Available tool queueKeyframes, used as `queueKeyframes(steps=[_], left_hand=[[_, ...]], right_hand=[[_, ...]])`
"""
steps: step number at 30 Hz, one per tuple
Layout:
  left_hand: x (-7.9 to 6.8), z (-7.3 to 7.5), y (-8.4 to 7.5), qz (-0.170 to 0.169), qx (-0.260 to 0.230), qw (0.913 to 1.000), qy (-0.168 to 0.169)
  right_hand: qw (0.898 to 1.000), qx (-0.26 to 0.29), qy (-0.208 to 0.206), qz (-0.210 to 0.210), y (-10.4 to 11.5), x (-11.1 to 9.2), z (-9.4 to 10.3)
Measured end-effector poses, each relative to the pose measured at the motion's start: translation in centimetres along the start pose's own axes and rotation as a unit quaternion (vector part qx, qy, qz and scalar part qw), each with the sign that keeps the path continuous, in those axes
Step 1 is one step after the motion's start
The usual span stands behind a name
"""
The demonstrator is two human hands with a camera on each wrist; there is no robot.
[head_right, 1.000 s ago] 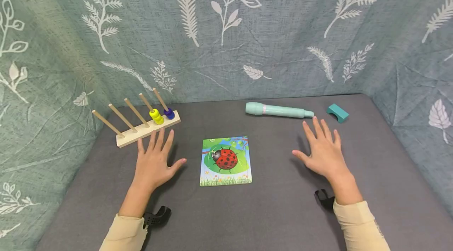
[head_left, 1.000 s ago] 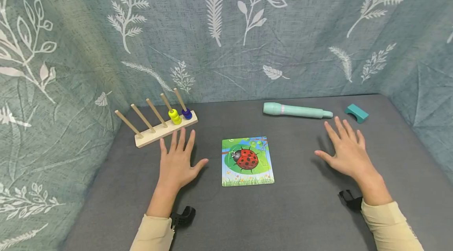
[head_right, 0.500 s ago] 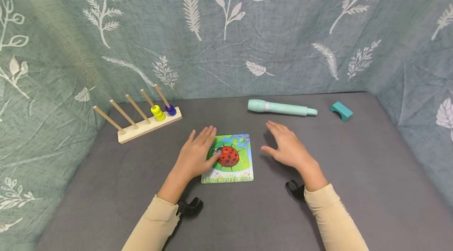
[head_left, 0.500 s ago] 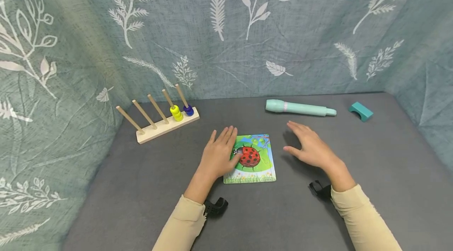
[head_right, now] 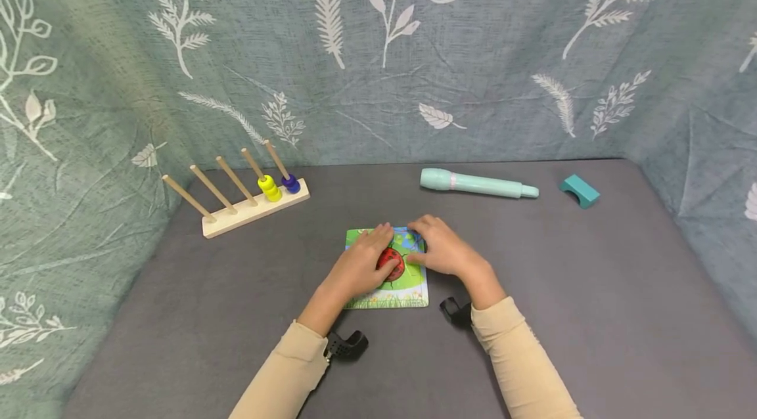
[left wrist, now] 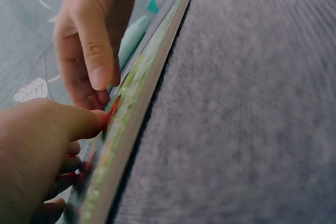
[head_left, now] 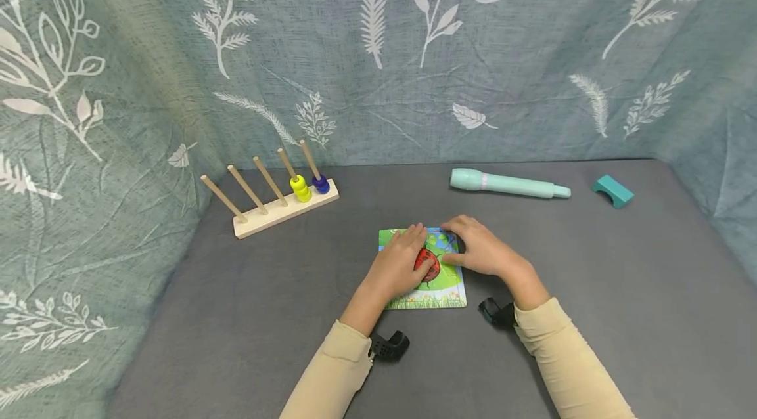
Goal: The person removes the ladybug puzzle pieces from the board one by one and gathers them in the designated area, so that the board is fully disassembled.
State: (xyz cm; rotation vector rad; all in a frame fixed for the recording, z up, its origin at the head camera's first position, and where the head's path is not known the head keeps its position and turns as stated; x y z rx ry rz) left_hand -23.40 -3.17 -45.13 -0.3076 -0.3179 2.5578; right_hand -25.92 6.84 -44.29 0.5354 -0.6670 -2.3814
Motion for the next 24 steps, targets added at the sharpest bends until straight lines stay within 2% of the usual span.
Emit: queueKeyframes(steps=[7, 16, 24], left_hand=[[-0.2, -1.0, 0.5, -0.002, -0.041, 0.9992, -0.001], [-0.3, -1.0, 0.5, -0.008, -0.044, 0.9987, -0.025], [-0.3, -1.0, 0.7, -0.005, -0.05, 0.9985, -0.023]], right_hand=[[1.0, 0.01, -0.005, 0.005, -0.3, 0.0, -0.5], [0.998, 0.049, -0.029, 0.014, -1.2, 0.1, -0.8], [0.995, 0.098, -0.032, 0.013, -1.8, 0.2, -1.1]])
Point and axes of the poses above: each hand's wrist, its own x-axis towards the middle knuckle, its own z-axis out of the back of the hand, y = z × x, the point moved 10 cm from there along x, towards the middle knuckle, and after that the axes turned 14 degrees about y, right-handed, at the moved point
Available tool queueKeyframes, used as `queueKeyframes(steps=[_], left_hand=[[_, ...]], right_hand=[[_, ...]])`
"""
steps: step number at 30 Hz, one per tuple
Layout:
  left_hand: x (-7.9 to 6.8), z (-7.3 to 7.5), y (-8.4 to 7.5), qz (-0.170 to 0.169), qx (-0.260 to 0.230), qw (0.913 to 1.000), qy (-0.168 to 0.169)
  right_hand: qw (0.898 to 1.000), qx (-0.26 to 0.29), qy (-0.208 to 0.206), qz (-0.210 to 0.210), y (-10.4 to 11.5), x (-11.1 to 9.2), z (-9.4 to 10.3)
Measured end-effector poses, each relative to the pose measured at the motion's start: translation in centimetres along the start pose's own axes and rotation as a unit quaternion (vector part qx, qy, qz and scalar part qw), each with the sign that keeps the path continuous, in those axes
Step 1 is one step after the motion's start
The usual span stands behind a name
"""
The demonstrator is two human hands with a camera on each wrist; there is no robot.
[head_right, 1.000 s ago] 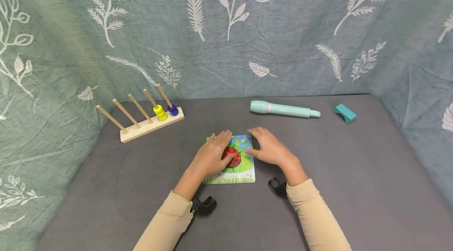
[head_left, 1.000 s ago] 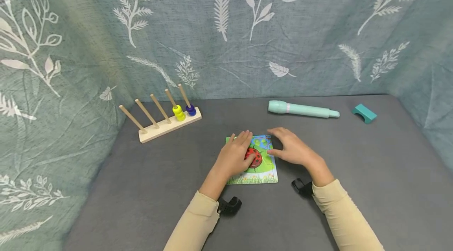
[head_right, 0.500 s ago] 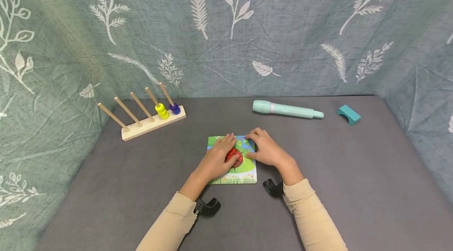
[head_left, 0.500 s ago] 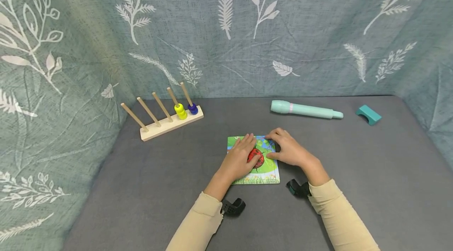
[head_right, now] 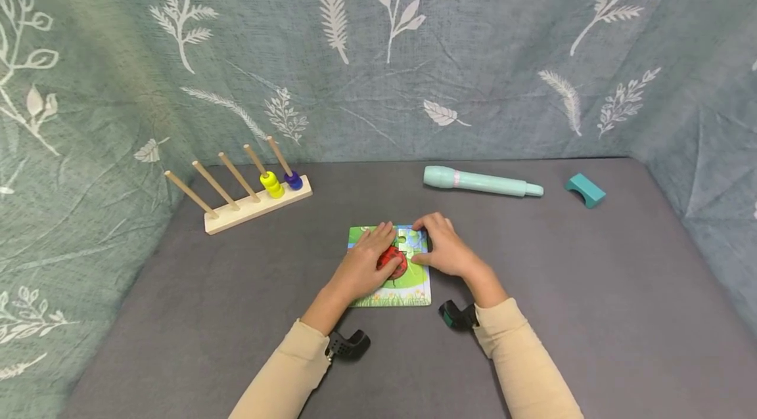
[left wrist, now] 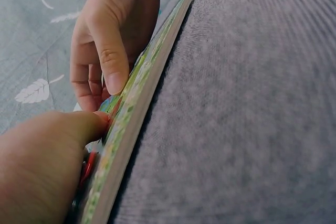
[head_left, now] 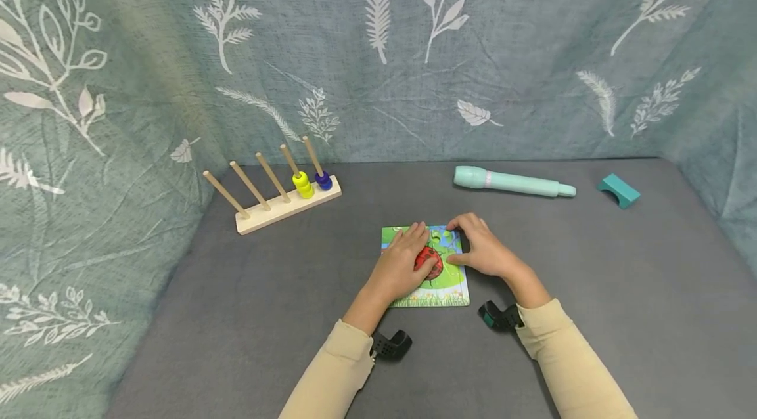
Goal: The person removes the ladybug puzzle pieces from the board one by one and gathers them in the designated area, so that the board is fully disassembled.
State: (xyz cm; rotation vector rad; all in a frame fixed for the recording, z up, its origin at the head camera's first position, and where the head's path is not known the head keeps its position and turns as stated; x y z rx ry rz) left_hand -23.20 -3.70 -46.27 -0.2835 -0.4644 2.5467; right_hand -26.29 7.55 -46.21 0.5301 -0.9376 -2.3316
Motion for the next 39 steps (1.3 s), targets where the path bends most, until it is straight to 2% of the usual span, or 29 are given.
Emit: queueKeyframes(steps=[6, 16, 39], left_hand=[[-0.01, 0.03, 0.05, 0.002, 0.003, 1.0, -0.003], [-0.04, -0.03, 0.12, -0.001, -0.004, 1.0, -0.003], [-0.16, -0.17, 0.14, -0.003, -0.007, 1.0, -0.006]], right_hand=[[1.0, 0.009, -0.026, 0.01, 0.22, -0.08, 0.36], [0.999, 0.026, -0.045, 0.006, 0.17, -0.11, 0.51], [0.998, 0.033, -0.044, 0.013, -0.01, -0.55, 1.08]])
Point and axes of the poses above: each hand's wrist, its own x-axis towards the middle knuckle, its own z-axis out of the back of the hand, y = z × x, the point moved 10 cm from there along x, towards the middle knuckle, and after that the axes turned 14 degrees about y, right-handed, at the moved point
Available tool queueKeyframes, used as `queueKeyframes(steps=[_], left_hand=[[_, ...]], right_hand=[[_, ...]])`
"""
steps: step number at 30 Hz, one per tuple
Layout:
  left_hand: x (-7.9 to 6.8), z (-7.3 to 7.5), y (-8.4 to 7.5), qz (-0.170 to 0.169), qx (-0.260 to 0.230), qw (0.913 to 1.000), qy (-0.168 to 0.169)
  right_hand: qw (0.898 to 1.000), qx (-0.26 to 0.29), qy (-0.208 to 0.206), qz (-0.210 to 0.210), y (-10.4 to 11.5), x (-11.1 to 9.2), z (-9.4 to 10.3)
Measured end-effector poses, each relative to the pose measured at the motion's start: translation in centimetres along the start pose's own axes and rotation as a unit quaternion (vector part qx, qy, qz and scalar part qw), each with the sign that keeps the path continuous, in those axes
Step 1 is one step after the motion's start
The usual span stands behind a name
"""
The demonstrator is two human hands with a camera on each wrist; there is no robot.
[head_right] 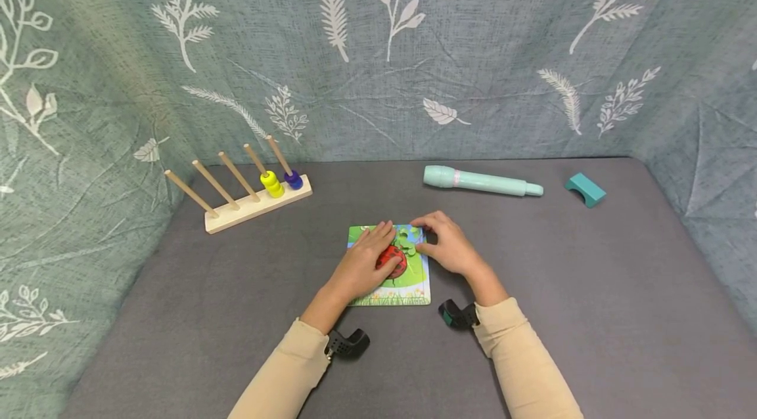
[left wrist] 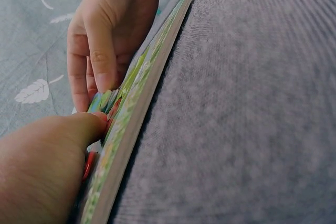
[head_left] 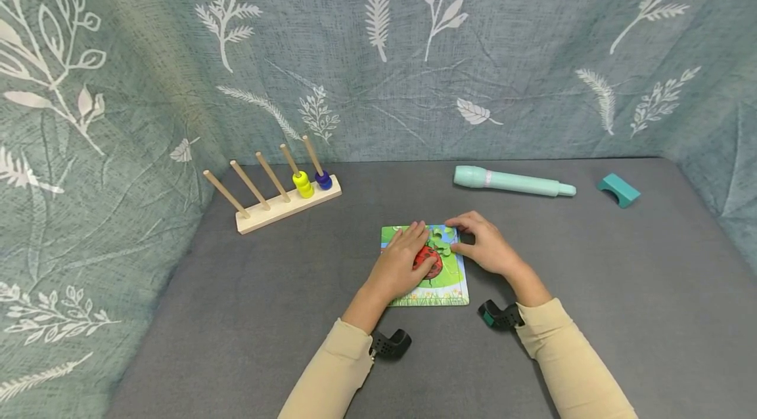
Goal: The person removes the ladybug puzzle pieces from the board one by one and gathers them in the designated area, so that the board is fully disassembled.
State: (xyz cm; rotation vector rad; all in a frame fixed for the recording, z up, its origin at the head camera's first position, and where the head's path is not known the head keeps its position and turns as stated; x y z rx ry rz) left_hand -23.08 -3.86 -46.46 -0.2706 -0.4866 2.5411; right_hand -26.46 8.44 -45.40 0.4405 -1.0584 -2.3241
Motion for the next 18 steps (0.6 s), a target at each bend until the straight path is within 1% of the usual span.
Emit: queueKeyframes(steps=[5, 10, 14, 18], left_hand=[[0.1, -0.1, 0.1, 0.006, 0.009, 0.9999, 0.009], [0.2, -0.1, 0.0, 0.009, 0.007, 0.9998, 0.013], [0.0, 0.0, 0.0, 0.006, 0.004, 0.9999, 0.008], [-0.2, 0.1, 0.0, 0.002, 0.003, 1.0, 0.0]], right_hand=[[1.0, -0.001, -0.005, -0.003, -0.3, -0.3, 0.8], [1.0, -0.007, -0.005, -0.009, -0.9, -0.8, 1.7], [1.0, -0.015, -0.009, -0.012, -1.4, -1.4, 2.5], [0.999, -0.027, -0.017, -0.015, -2.1, -2.4, 3.8]])
Point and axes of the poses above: each hand's wrist, its own x-axis towards the middle knuckle, its own z-axis out of the back of the hand, y = z × x, the point moved 10 cm from there along x, towards the middle knuckle, and after that the axes turned 14 degrees about y, right-handed, at the moved point
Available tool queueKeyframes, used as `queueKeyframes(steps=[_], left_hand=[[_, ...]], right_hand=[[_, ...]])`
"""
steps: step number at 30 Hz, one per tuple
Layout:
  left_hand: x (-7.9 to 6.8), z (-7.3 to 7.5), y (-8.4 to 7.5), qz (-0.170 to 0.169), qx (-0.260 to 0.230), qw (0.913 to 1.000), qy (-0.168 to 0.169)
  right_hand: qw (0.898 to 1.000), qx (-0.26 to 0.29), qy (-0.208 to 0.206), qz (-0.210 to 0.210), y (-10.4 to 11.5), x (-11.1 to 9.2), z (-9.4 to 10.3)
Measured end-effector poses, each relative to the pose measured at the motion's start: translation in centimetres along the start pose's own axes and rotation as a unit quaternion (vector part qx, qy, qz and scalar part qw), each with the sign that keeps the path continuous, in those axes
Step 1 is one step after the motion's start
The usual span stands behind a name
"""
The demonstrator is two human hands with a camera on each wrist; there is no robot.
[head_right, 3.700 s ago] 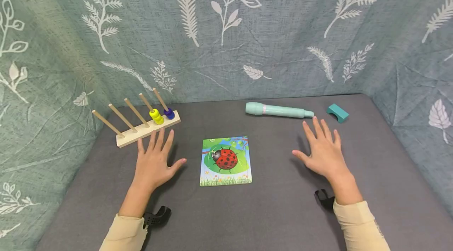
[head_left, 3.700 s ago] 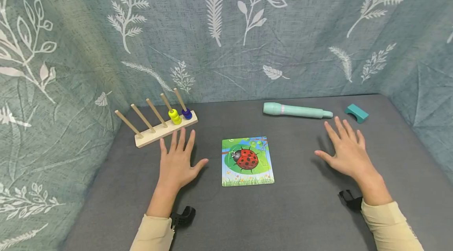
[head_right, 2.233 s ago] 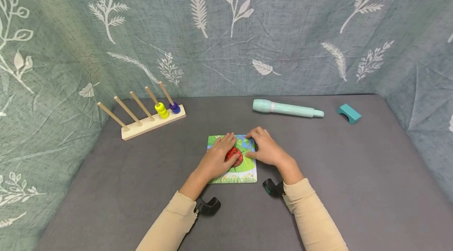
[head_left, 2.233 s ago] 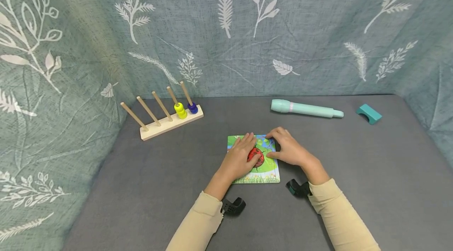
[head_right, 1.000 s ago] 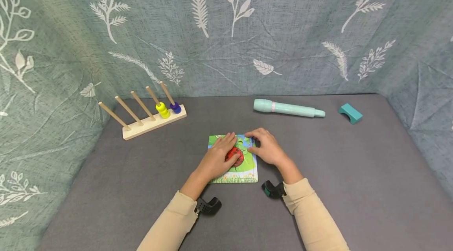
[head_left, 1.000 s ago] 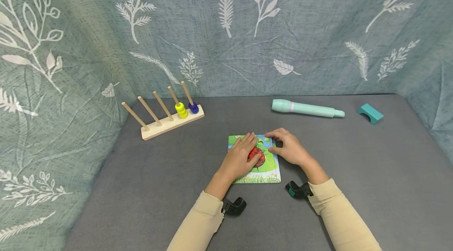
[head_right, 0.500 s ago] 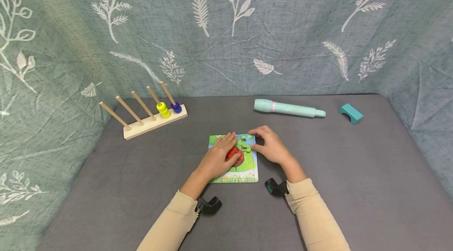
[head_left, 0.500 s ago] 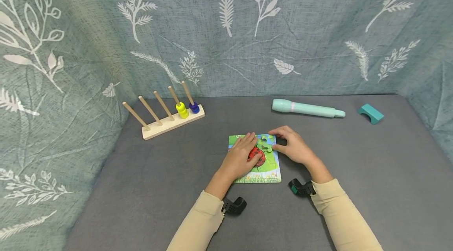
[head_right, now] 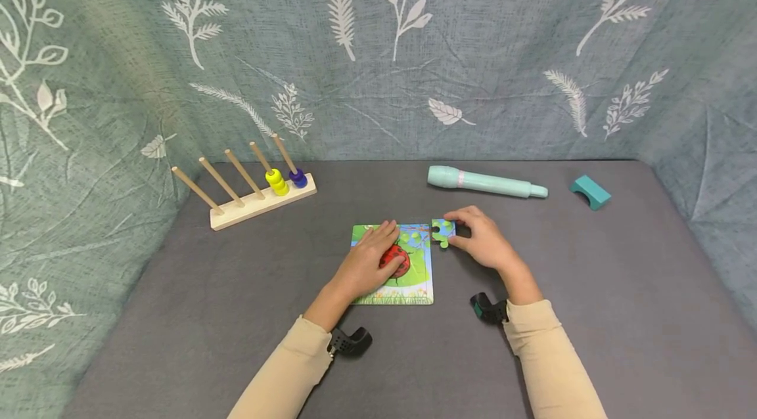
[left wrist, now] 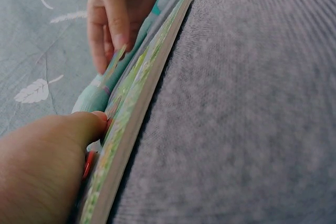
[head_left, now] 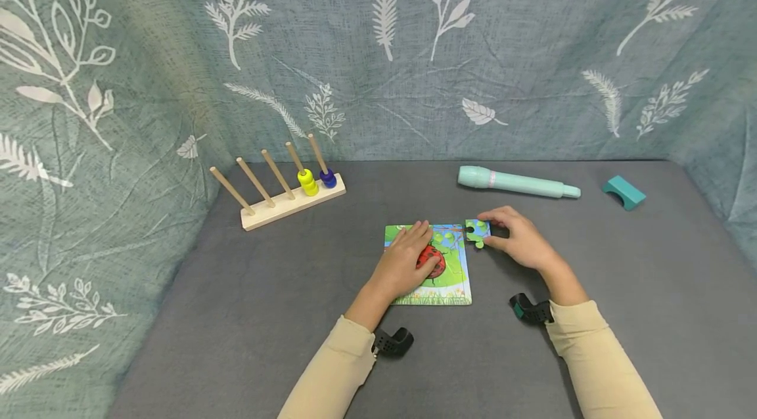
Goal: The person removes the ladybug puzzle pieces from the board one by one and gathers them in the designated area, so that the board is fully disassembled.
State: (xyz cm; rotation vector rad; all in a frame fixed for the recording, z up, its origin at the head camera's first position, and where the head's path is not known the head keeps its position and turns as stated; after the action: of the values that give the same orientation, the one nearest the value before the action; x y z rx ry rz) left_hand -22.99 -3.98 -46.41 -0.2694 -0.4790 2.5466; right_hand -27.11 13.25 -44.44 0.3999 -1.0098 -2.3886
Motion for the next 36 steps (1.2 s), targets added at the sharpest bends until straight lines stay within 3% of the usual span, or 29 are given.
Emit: queueKeyframes(steps=[23, 36], left_hand=[[0.0, 0.1, 0.0, -0.002, -0.003, 1.0, 0.0], [0.0, 0.1, 0.0, 0.0, 0.0, 1.0, 0.0]], right_hand=[[0.992, -0.047, -0.033, -0.113, -7.8, -8.8, 7.6], [0.985, -0.048, -0.069, -0.152, -11.5, -12.6, 9.9]])
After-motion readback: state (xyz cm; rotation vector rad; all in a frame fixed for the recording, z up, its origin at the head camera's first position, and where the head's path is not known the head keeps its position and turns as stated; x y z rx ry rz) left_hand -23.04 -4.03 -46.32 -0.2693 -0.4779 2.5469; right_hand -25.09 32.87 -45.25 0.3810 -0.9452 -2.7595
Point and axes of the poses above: each hand's wrist, its own x-axis towards the middle knuckle, its own z-axis out of the back of the hand, y = z × x, the point moved 10 cm from there along x, towards the middle knuckle, and after that the axes turned 14 degrees about y, right-handed, at the moved point
